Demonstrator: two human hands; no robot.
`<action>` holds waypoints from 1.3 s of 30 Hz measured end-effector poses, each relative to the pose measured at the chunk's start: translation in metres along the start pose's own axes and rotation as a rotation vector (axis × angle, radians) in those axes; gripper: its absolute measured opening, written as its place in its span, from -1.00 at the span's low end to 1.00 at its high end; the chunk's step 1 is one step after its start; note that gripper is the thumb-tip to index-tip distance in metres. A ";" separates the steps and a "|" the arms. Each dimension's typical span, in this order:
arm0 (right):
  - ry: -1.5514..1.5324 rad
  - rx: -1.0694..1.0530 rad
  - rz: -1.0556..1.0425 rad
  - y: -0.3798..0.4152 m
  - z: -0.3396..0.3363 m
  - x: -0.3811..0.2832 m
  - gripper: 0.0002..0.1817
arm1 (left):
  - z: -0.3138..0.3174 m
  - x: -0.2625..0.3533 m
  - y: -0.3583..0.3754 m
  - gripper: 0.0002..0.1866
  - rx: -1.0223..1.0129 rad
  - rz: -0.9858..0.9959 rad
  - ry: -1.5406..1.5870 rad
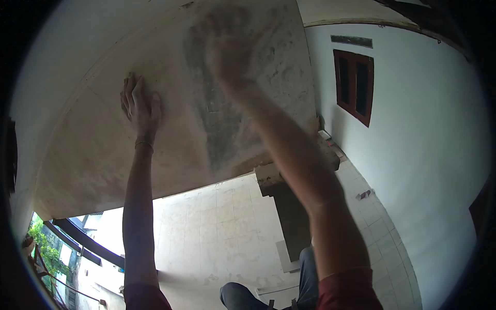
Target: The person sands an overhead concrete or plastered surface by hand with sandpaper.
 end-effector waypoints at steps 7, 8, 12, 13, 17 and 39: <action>0.229 -0.035 -0.033 -0.011 -0.032 -0.048 -0.43 | -0.004 0.004 0.002 -0.42 0.036 -0.006 -0.006; 0.186 -0.053 -0.074 -0.006 -0.032 -0.055 -0.45 | -0.005 0.003 0.002 -0.43 0.041 0.001 -0.010; -0.025 -0.061 -0.271 0.010 -0.036 -0.063 -0.54 | -0.007 0.004 -0.001 -0.43 0.049 0.006 0.025; -0.083 -0.054 -0.329 0.016 -0.039 -0.057 -0.56 | -0.007 0.003 -0.001 -0.43 0.046 -0.005 0.027; -0.181 -0.133 -0.410 0.031 -0.042 -0.049 -0.54 | -0.007 0.002 0.000 -0.41 0.030 -0.034 0.025; -0.181 -0.371 -0.341 0.174 -0.045 -0.115 -0.37 | -0.010 -0.007 0.001 -0.40 0.061 -0.092 0.080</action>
Point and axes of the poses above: each hand's wrist, its own y-axis away from the middle knuckle, its own z-axis out of the palm, x = y × z, the point moved 9 cm from there along -y, towards the middle knuckle, and after that the axes turned 9 degrees about -z, right-handed, at the moved point
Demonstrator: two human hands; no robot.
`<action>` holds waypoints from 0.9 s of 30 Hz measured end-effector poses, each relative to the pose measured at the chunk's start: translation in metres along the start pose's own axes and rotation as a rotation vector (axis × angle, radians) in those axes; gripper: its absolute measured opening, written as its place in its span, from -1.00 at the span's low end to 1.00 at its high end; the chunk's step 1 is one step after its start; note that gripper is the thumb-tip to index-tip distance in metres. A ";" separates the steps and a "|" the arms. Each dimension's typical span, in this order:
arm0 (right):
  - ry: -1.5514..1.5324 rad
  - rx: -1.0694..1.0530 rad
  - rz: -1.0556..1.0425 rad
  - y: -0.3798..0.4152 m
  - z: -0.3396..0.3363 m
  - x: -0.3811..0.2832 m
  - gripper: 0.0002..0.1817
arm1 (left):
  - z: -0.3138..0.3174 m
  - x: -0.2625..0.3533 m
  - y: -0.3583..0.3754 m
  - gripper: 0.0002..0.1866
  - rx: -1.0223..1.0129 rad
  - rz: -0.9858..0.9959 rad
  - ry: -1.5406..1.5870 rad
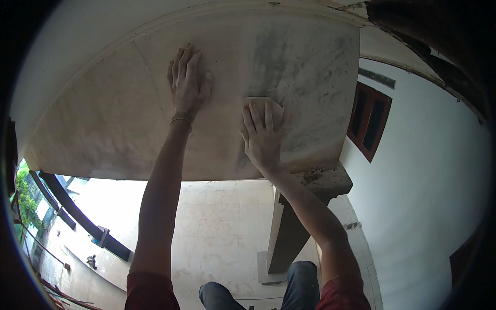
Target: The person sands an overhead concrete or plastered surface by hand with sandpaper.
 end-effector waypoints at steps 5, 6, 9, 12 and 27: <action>0.106 0.287 0.037 -0.092 -0.030 0.029 -0.45 | 0.000 0.000 0.000 -0.40 -0.001 0.004 0.009; 0.122 0.305 0.053 -0.121 -0.038 0.034 -0.45 | 0.001 0.000 -0.001 -0.40 -0.001 0.011 0.014; 0.146 0.336 0.048 -0.157 -0.049 0.035 -0.46 | 0.004 -0.003 0.001 -0.38 -0.023 0.003 -0.011; 0.141 0.280 -0.005 -0.122 -0.040 0.035 -0.44 | -0.001 -0.016 0.012 -0.30 -0.078 -0.060 -0.097; 0.138 0.275 -0.014 -0.139 -0.036 0.026 -0.41 | -0.038 -0.191 0.168 0.60 -0.501 -1.154 0.238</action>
Point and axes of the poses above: each hand's wrist, its own y-axis away from the middle knuckle, its own z-axis out of the palm, x = y × z, the point moved 9 cm from there along -y, towards the middle knuckle, and after that the axes turned 9 degrees about -z, right-handed, at the moved point
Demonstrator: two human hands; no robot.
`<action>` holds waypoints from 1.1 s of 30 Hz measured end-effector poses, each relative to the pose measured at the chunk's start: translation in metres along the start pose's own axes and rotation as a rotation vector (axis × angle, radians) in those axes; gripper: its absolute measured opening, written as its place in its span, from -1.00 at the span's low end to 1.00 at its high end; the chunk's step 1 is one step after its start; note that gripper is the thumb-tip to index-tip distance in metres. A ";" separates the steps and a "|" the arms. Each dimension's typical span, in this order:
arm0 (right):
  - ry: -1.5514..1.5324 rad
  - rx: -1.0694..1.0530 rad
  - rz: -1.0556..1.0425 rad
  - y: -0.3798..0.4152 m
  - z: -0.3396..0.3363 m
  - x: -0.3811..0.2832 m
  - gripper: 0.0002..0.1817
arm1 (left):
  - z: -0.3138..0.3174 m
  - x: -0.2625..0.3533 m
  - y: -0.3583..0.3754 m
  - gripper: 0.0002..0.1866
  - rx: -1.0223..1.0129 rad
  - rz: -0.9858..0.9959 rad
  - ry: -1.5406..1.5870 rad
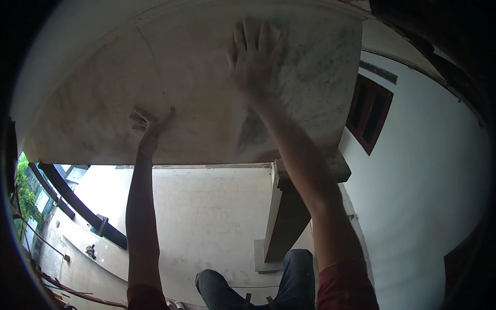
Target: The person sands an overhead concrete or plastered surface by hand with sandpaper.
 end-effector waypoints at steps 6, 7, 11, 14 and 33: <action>-0.006 -0.102 -0.055 0.057 0.001 -0.018 -0.40 | -0.016 0.021 0.020 0.62 -0.055 0.033 -0.006; -0.048 -0.145 -0.055 0.094 -0.003 -0.030 -0.40 | -0.014 0.023 0.025 0.63 -0.050 0.043 -0.009; -0.175 -0.227 -0.003 0.152 -0.010 -0.041 -0.39 | -0.015 0.018 0.020 0.62 -0.030 0.056 -0.024; -0.087 -0.069 -0.048 0.060 -0.005 -0.017 -0.41 | -0.016 0.017 0.017 0.62 -0.014 0.059 -0.078; 0.095 -0.009 0.081 -0.052 -0.006 0.010 -0.39 | -0.007 -0.001 -0.004 0.67 0.004 0.073 -0.033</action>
Point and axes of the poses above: each hand's wrist, its own y-axis away from the middle knuckle, its own z-axis out of the palm, x = y × z, the point moved 9 cm from there along -y, towards the middle knuckle, and after that the axes turned 9 degrees about -z, right-handed, at the moved point
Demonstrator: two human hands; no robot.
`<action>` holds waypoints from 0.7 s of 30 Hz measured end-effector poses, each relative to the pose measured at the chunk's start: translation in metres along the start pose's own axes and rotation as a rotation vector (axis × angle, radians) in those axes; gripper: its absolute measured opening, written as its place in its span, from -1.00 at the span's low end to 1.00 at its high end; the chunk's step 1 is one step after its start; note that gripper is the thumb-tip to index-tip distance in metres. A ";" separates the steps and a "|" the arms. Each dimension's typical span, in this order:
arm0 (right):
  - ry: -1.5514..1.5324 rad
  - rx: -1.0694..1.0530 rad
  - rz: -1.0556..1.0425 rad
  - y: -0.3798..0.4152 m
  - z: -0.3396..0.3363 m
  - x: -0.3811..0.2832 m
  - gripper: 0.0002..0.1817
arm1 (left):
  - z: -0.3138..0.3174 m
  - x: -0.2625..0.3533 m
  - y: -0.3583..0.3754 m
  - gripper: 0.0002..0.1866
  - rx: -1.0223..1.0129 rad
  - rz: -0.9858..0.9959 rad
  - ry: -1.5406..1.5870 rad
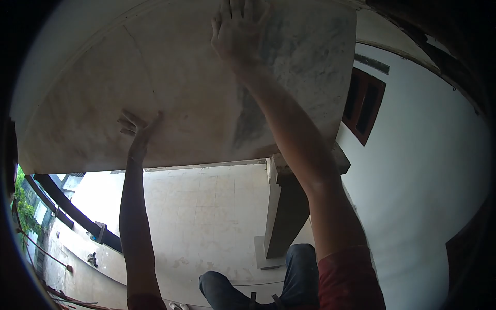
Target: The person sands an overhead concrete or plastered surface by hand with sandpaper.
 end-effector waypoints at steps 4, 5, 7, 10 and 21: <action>-0.121 0.080 -0.033 0.040 0.006 -0.003 -0.42 | -0.006 0.014 0.010 0.60 -0.002 -0.016 -0.065; -0.167 0.062 -0.038 0.068 0.006 -0.006 -0.42 | -0.008 0.015 0.009 0.60 0.004 -0.024 -0.070; -0.253 0.010 -0.042 0.120 -0.001 -0.014 -0.43 | -0.006 0.016 0.010 0.61 -0.002 -0.045 -0.086; -0.147 -0.080 -0.091 0.120 0.005 -0.014 -0.43 | -0.006 0.019 0.013 0.61 -0.010 -0.019 -0.034; -0.138 0.011 -0.184 0.084 0.005 0.007 -0.45 | -0.007 0.017 0.010 0.62 0.000 -0.002 -0.008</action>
Point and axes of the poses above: each hand's wrist, its own y-axis away from the middle knuckle, its own z-axis out of the palm, x = y × z, the point moved 9 cm from there along -y, towards the middle knuckle, and after that the axes turned 9 degrees about -z, right-handed, at the moved point
